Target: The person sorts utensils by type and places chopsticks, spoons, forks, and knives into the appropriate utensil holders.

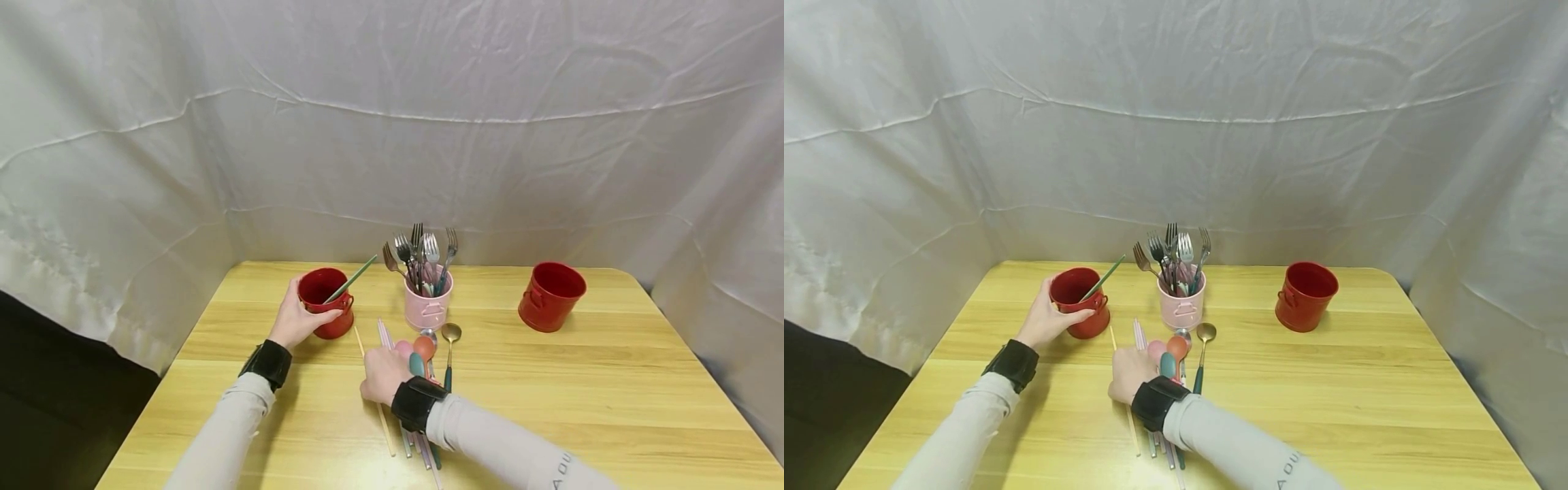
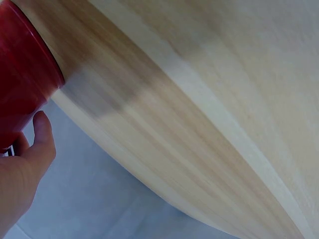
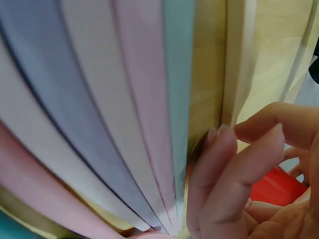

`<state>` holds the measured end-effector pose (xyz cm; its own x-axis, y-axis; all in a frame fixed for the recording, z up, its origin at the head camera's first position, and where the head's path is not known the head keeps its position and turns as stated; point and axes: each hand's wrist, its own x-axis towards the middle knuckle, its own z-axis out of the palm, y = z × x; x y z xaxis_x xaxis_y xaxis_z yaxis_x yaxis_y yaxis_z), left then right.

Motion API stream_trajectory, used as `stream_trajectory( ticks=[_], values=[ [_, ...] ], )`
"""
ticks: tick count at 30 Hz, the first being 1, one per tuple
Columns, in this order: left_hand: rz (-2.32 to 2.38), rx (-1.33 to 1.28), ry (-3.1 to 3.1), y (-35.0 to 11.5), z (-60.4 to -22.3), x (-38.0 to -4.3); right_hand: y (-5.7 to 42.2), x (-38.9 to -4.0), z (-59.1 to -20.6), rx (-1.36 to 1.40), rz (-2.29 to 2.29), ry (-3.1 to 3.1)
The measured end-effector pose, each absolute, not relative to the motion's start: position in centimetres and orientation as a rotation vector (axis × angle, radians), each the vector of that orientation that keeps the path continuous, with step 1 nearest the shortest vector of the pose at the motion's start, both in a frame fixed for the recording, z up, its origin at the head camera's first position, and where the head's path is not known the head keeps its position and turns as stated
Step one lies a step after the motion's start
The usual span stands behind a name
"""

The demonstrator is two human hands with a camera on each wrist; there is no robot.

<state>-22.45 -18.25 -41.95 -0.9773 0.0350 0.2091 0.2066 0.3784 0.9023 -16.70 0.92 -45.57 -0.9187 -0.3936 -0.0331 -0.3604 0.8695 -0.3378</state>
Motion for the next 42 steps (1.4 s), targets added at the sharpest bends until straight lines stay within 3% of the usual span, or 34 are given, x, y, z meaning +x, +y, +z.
stream_trajectory(
  ticks=[27, 42],
  values=[
    [-1.669, -0.222, -2.454, -18.2, -42.1, -22.5, 0.9, -17.8, -45.6, -0.446, -0.528, 2.880],
    [-1.619, -0.194, -2.477, -19.4, -45.3, -24.5, 0.9, -17.9, -45.2, -0.475, -0.483, 2.877]
  ],
)
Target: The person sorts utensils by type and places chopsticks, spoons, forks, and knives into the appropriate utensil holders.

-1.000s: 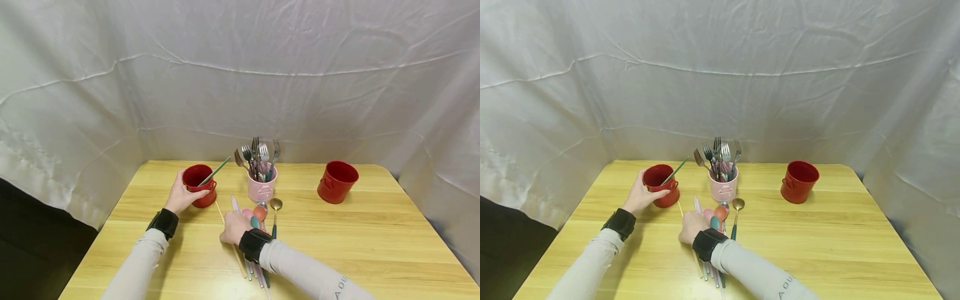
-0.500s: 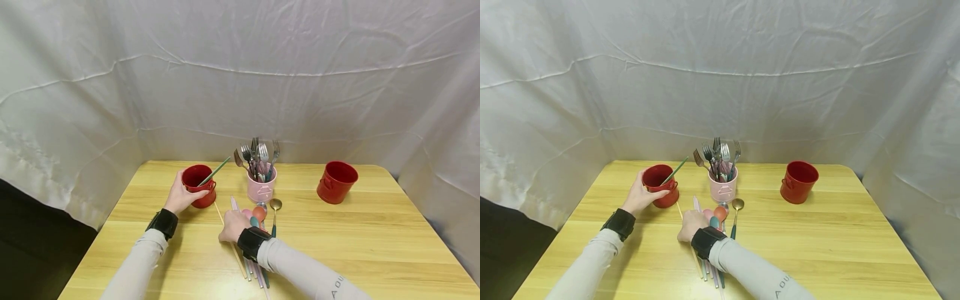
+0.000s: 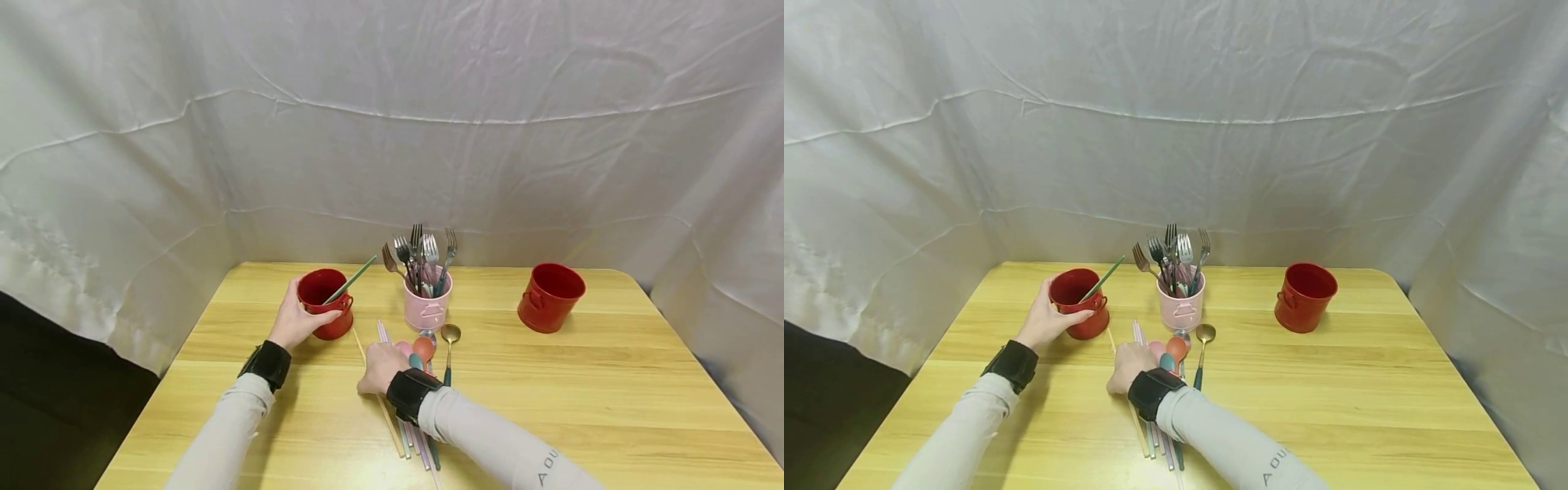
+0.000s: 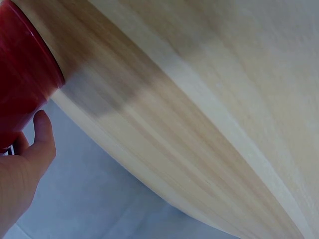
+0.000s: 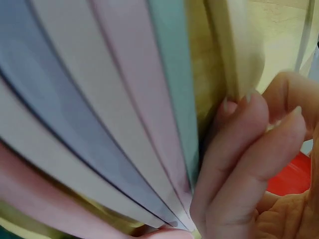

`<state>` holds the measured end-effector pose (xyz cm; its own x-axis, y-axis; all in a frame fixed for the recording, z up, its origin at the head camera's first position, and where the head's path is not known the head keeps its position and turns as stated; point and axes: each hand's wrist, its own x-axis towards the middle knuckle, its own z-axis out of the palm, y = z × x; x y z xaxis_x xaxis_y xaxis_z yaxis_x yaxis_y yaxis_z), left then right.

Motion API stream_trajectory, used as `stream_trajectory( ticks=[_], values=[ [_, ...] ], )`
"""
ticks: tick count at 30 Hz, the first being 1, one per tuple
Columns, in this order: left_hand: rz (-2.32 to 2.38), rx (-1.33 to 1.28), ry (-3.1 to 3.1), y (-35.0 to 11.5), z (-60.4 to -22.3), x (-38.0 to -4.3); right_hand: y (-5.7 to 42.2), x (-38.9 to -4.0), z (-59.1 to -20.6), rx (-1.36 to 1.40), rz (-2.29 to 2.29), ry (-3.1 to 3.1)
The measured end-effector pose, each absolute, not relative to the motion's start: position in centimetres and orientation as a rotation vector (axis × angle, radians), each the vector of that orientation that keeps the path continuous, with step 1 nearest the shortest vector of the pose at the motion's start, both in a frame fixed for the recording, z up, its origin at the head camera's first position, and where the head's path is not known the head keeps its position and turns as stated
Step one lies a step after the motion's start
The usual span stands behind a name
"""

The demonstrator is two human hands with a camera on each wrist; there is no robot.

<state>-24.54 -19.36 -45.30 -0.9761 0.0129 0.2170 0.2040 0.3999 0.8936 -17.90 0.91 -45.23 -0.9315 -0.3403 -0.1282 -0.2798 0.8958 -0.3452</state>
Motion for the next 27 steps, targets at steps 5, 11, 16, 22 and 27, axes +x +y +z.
stream_trajectory(
  ticks=[5, 11, 16, 22, 27],
  values=[
    [-1.625, -0.197, -2.477, -19.3, -45.2, -24.5, 1.1, -18.0, -45.2, -0.455, -0.524, 2.854],
    [-1.638, -0.214, -2.468, -18.9, -43.9, -23.7, 1.7, -17.8, -44.8, -0.385, -0.658, 2.738],
    [-1.669, -0.235, -2.444, -18.3, -42.2, -22.7, 2.3, -17.7, -44.5, -0.407, -0.794, 2.672],
    [-1.651, -0.244, -2.456, -18.2, -42.1, -22.6, 2.9, -17.8, -44.4, -0.507, -0.880, 2.721],
    [-1.674, -0.252, -2.435, -18.4, -42.4, -22.7, 3.3, -17.8, -44.2, -0.570, -0.943, 2.760]
  ],
)
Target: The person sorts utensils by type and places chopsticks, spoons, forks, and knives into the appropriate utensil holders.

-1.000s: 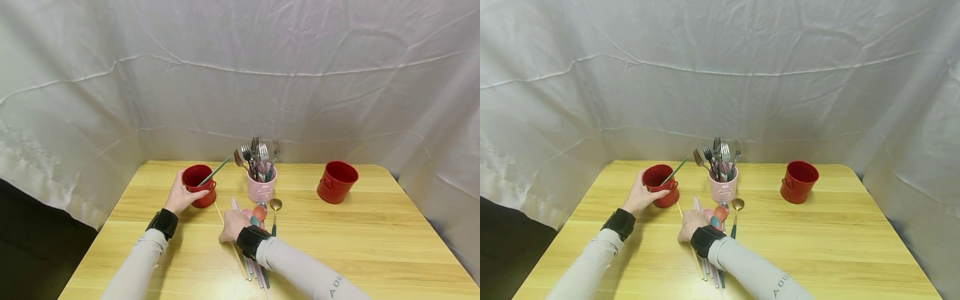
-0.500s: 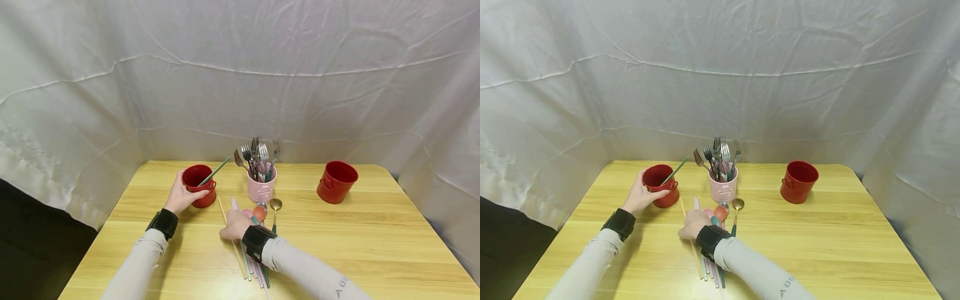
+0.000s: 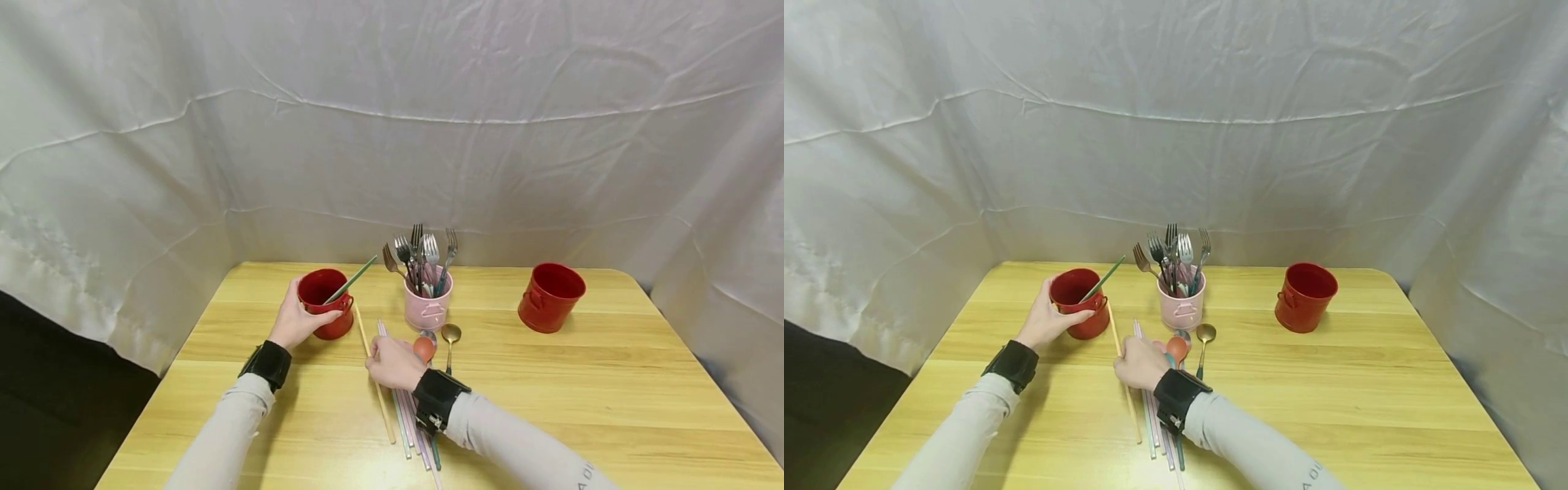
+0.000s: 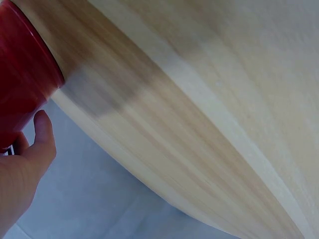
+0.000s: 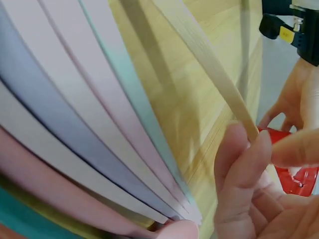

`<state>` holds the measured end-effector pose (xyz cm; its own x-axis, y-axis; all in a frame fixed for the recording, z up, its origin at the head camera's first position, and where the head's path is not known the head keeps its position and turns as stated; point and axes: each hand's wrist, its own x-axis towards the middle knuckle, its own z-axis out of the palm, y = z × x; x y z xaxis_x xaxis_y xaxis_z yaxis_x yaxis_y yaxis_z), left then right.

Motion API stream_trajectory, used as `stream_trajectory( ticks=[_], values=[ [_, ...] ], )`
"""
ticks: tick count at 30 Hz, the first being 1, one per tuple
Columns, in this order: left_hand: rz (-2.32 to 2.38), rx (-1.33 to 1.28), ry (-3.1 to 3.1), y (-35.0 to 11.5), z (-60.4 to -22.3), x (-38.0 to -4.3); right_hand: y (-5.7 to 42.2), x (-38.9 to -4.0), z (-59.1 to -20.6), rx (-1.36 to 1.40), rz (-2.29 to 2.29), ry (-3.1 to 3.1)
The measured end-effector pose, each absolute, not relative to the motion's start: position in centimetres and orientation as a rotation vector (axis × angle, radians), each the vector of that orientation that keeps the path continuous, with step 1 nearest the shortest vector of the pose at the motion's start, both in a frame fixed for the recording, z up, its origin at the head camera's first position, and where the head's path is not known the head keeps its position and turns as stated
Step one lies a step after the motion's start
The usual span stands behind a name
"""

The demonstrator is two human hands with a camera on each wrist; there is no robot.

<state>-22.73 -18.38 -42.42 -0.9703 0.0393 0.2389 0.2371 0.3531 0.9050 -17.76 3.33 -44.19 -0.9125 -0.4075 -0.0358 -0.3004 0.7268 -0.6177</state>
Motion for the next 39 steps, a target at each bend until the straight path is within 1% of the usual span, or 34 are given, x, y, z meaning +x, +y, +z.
stream_trajectory(
  ticks=[13, 26, 34, 39],
  values=[
    [-1.679, -0.253, -2.426, -18.2, -42.2, -22.6, 3.3, -17.7, -43.6, -0.595, -1.373, 2.748],
    [-1.663, -0.249, -2.433, -18.2, -42.3, -22.6, 2.8, -18.3, -41.7, -0.601, -1.765, 2.902],
    [-1.681, -0.236, -2.432, -18.2, -42.4, -22.6, 2.5, -19.0, -39.4, -0.719, -2.059, 2.829],
    [-1.652, -0.223, -2.449, -18.8, -43.9, -23.5, 1.9, -18.9, -37.2, -0.771, -2.168, 2.770]
  ],
)
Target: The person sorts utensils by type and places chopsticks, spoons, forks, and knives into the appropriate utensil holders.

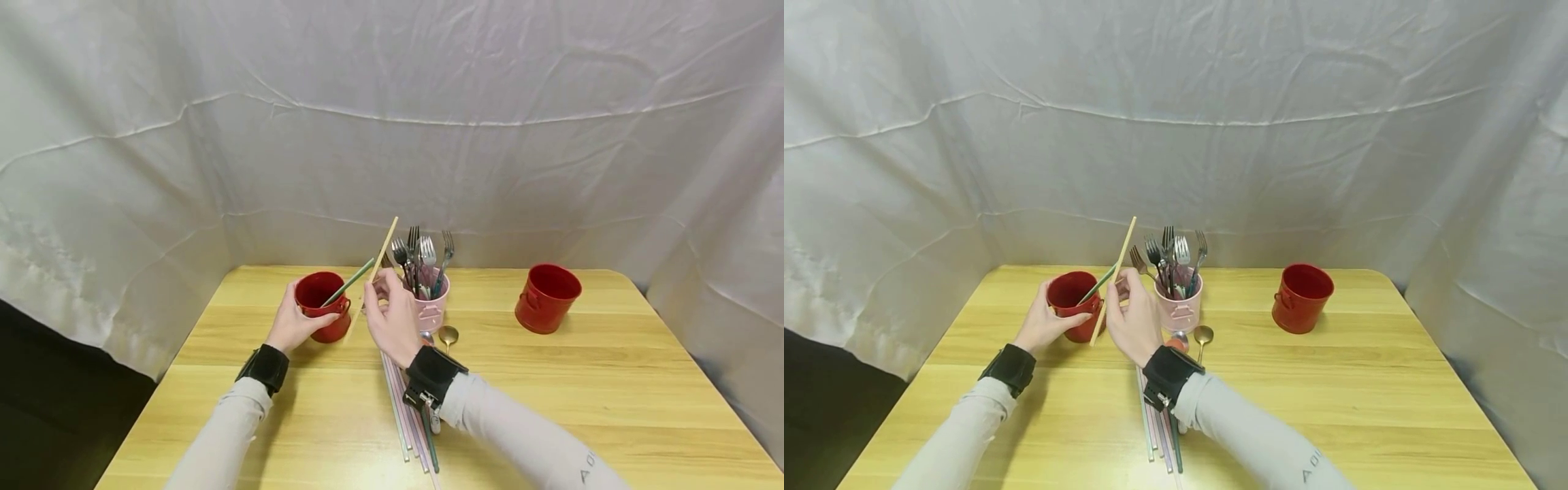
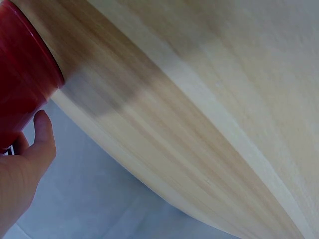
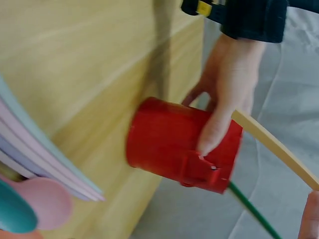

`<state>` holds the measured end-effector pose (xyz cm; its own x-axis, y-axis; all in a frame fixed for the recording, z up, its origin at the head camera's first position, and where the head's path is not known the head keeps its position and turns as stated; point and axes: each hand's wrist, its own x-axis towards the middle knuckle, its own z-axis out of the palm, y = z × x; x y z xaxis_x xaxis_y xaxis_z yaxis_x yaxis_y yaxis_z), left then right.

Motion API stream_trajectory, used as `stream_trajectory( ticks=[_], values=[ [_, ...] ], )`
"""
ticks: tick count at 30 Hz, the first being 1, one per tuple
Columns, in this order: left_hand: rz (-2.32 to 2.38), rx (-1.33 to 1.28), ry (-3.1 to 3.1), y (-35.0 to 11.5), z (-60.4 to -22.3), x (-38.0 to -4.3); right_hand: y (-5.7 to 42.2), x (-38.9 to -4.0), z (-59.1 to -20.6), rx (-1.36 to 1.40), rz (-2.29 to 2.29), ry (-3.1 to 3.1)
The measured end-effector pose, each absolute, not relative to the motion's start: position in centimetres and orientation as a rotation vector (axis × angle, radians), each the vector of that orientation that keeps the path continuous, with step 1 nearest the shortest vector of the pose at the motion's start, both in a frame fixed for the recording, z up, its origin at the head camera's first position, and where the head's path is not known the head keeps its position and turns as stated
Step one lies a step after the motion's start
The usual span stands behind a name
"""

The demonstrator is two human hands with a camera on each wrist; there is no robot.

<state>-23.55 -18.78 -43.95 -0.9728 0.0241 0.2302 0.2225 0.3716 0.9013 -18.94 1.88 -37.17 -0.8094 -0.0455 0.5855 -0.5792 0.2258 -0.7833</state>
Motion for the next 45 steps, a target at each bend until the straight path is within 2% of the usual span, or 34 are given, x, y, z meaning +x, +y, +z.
stream_trajectory(
  ticks=[7, 13, 19, 23, 28, 31, 45],
  values=[
    [-1.620, -0.206, -2.478, -19.1, -44.8, -24.0, 1.0, -17.5, -33.5, 0.605, 1.654, -1.951],
    [-1.664, -0.222, -2.458, -18.3, -42.5, -22.7, 0.3, -18.1, -32.8, 0.641, 1.634, -1.885],
    [-1.642, -0.225, -2.474, -18.1, -42.0, -22.4, -0.4, -18.8, -33.0, 0.609, 1.612, -1.887],
    [-1.634, -0.220, -2.465, -18.5, -43.1, -23.1, -0.9, -19.0, -33.3, 0.577, 1.652, -1.886],
    [-1.594, -0.209, -2.475, -19.3, -45.4, -24.4, -1.6, -20.9, -36.1, 0.589, 1.684, -1.906],
    [-1.605, -0.203, -2.480, -19.3, -45.5, -24.5, -1.7, -21.6, -37.6, 0.597, 1.663, -1.952],
    [-1.579, -0.232, -2.458, -19.3, -45.5, -24.5, -1.0, -22.0, -39.7, 0.544, 1.471, -2.164]
  ],
)
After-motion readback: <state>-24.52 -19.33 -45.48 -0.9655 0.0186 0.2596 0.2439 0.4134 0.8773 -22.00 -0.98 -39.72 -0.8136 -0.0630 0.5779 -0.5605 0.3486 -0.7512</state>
